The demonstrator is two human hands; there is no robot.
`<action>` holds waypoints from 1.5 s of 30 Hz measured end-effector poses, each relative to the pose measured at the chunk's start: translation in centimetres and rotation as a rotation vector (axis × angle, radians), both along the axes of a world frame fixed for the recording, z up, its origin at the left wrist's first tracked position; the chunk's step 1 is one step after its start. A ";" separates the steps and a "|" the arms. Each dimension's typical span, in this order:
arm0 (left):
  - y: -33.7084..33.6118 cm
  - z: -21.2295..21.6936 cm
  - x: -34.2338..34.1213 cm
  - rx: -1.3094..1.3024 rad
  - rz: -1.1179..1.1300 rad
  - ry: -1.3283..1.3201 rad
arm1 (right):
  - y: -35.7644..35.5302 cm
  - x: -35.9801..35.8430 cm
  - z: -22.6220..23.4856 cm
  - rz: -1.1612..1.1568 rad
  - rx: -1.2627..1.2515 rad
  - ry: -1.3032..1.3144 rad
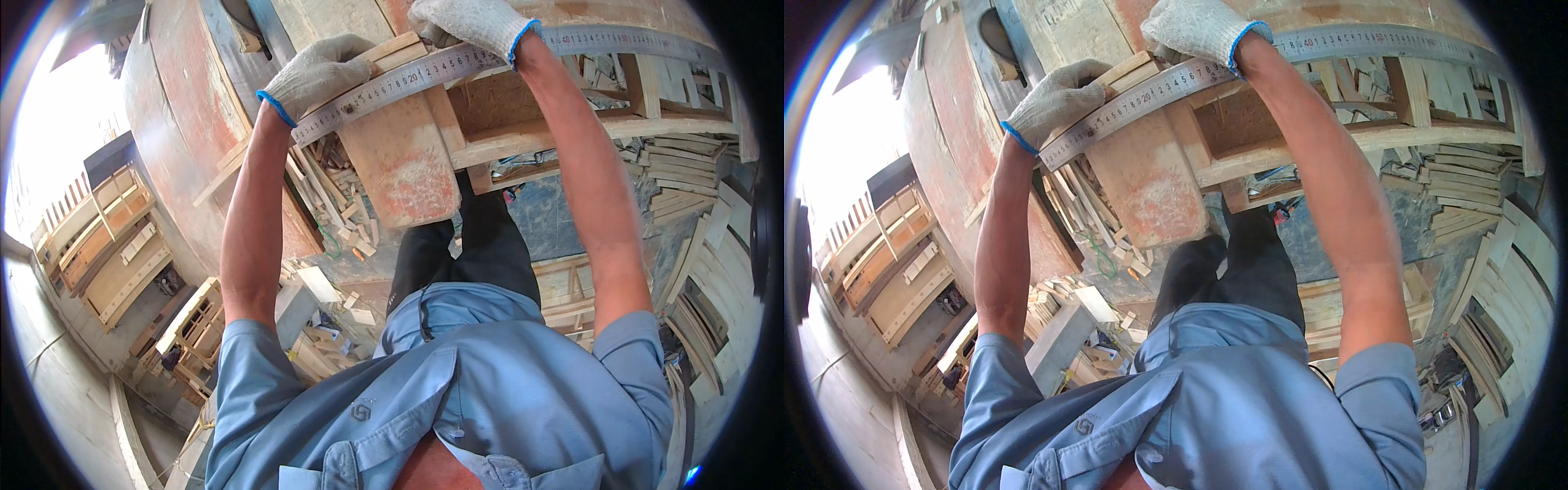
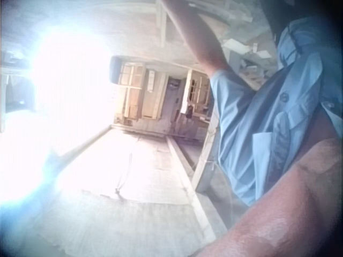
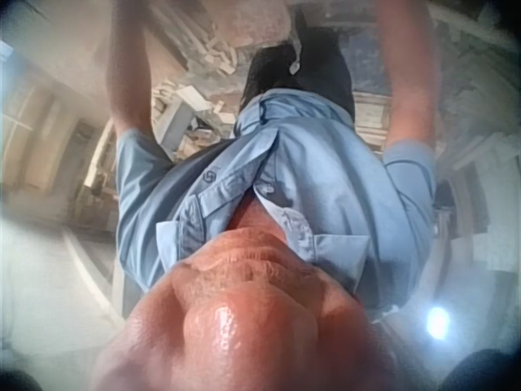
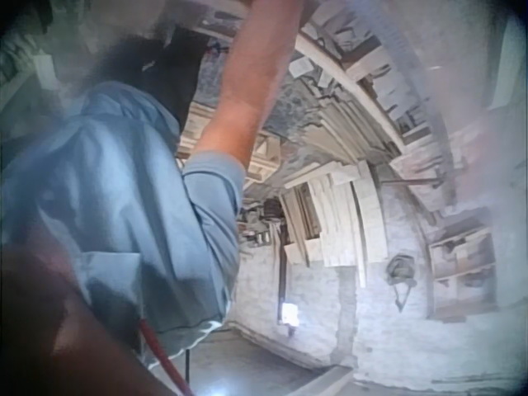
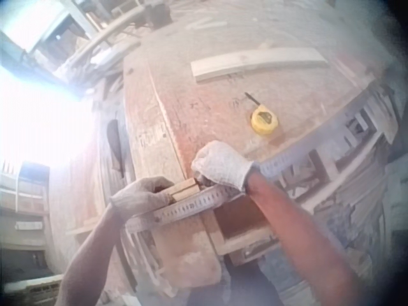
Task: The person measures and cuts wooden planks, then uses a nail gun to attach them to a wooden frame. They repeatedly measure, cut, and fasten pieces to build up the structure.
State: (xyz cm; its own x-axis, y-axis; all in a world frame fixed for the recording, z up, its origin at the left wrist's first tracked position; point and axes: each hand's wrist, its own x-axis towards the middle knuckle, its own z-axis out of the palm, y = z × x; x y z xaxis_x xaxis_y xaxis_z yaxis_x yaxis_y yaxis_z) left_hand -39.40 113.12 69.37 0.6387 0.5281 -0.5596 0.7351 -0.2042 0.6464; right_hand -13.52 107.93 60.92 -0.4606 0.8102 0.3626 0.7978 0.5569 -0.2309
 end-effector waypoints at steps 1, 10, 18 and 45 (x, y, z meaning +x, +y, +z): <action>0.1 -0.1 0.0 -0.005 0.004 -0.002 | 0.0 0.0 0.1 0.009 -0.021 0.005; -0.2 -0.6 -0.3 -0.072 0.117 -0.029 | 0.3 -0.1 0.0 0.026 -0.045 0.007; -0.7 -1.5 -0.7 0.257 -0.030 -0.065 | 0.2 0.4 0.7 0.089 -0.073 0.040; -1.4 -2.7 -0.9 0.359 0.090 -0.100 | 0.0 0.4 0.9 -0.074 -0.560 0.437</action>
State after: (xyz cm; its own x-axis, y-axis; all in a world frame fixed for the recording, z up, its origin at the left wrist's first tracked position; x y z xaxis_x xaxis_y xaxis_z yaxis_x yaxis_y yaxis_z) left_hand -40.27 111.71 66.69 0.6231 0.7353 -0.2665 0.6974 -0.3680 0.6150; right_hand -13.17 107.89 61.77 -0.3045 0.9523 0.0215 0.5985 0.2089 -0.7734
